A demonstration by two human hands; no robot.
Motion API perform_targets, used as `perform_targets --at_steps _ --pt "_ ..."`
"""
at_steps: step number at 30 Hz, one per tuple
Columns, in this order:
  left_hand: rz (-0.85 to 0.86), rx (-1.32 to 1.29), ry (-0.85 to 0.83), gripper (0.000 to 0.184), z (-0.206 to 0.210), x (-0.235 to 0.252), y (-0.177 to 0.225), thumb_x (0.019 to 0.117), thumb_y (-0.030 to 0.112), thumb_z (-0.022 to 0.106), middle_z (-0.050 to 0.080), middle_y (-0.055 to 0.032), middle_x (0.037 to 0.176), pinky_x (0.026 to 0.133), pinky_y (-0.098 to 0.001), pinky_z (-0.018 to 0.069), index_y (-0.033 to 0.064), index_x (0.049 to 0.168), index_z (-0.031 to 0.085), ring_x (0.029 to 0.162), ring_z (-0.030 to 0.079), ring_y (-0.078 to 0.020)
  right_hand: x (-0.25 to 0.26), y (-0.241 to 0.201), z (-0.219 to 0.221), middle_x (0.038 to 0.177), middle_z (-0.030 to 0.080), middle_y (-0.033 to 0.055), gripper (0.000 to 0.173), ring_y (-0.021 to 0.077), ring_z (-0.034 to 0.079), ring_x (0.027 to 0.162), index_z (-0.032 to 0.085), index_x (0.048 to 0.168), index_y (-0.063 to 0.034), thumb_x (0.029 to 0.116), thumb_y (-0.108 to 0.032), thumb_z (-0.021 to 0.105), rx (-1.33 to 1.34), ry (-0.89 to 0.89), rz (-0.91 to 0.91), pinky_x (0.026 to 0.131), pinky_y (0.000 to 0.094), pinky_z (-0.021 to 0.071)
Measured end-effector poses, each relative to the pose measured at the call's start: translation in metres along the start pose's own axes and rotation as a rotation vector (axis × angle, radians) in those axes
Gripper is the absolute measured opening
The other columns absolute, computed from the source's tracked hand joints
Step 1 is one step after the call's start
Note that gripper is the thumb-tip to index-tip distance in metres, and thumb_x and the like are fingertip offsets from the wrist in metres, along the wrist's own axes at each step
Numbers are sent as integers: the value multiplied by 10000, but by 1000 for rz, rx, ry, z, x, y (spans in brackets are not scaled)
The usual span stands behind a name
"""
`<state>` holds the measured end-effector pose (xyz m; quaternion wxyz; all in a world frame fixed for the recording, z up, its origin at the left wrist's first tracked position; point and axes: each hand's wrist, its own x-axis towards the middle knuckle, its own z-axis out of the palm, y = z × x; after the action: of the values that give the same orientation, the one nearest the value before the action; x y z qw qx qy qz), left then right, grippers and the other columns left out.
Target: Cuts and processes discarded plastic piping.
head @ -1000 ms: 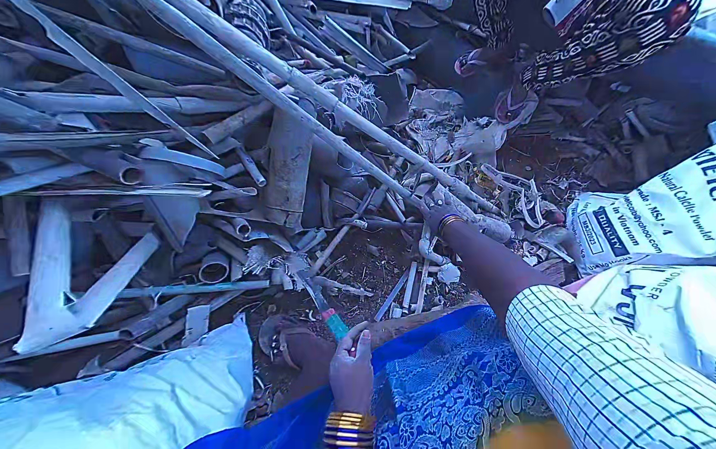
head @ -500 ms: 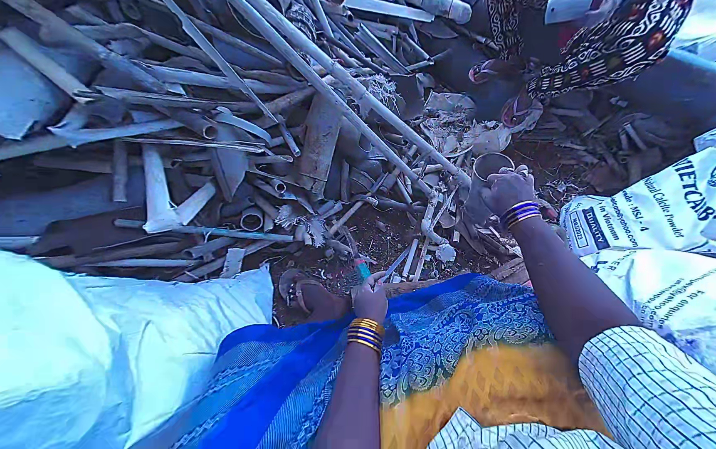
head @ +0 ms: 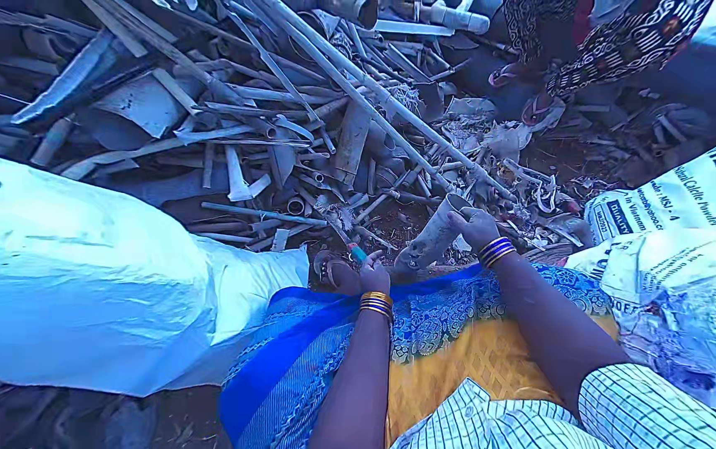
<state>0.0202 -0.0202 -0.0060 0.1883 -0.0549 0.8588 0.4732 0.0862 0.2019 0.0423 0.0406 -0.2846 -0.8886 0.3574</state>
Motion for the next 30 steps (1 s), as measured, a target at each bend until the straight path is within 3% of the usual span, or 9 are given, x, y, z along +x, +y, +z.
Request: perform_targets --at_steps 2,4,7,11,15,20,24,27,30 --pt "-7 -30 25 357 -2 0 -3 1089 66 415 630 -207 1359 1059 -460 446 33 1386 610 1250 601 -306 3 7 -2 948 658 259 451 396 640 909 665 997 56 1081 -366 528 114 52 125 831 598 470" --pt "-20 -30 49 355 -5 1 0 1099 117 450 613 -207 1403 1132 -466 398 30 1411 595 1333 564 -318 8 -4 -30 1284 611 273 465 390 572 1224 608 1274 37 1116 -365 438 245 -93 394 1055 585 404" --pt "-86 -25 105 453 -8 9 1 1099 304 501 613 -235 1396 1154 -501 376 4 1432 571 1348 554 -352 19 26 -18 1205 646 281 470 389 606 1120 672 1215 24 1078 -402 529 442 254 409 960 597 442" --pt "-159 -33 165 554 -13 16 5 1082 438 493 614 -257 1381 1151 -532 372 -10 1387 607 1349 546 -378 27 23 -31 1202 615 213 467 305 596 1023 620 1290 -10 1062 -412 556 709 306 615 857 513 489" --pt "-64 -71 152 474 -17 17 15 1057 390 571 684 -249 1168 1029 -520 441 -54 1167 695 1133 631 -334 41 32 -32 1154 582 192 525 266 574 896 539 1366 -31 1057 -455 549 807 252 742 748 446 507" --pt "82 -52 -20 383 -27 27 14 921 268 787 706 -167 1100 972 -448 487 -28 1145 690 1035 652 -227 53 43 -27 1284 586 250 554 348 611 1075 509 1399 5 1035 -398 613 663 166 668 877 528 520" --pt "45 153 -43 435 -32 29 19 916 361 782 689 -198 1077 962 -504 467 -34 1075 696 1033 637 -290 59 51 -27 1369 558 284 787 409 603 1194 351 1514 -18 901 -212 805 591 5 511 957 568 529" --pt "13 267 -8 493 -34 28 24 960 430 714 682 -231 1123 1004 -514 449 -44 1095 697 1097 631 -331 63 56 -33 1265 620 302 700 420 620 1162 529 1371 65 886 -345 823 291 -63 424 998 594 491" --pt "-27 250 110 470 -34 28 28 997 419 668 681 -255 1179 1056 -526 434 -38 1099 717 1177 624 -362 65 53 -31 1144 667 323 688 454 641 1120 682 1080 102 972 -576 637 -70 -179 425 975 659 457"
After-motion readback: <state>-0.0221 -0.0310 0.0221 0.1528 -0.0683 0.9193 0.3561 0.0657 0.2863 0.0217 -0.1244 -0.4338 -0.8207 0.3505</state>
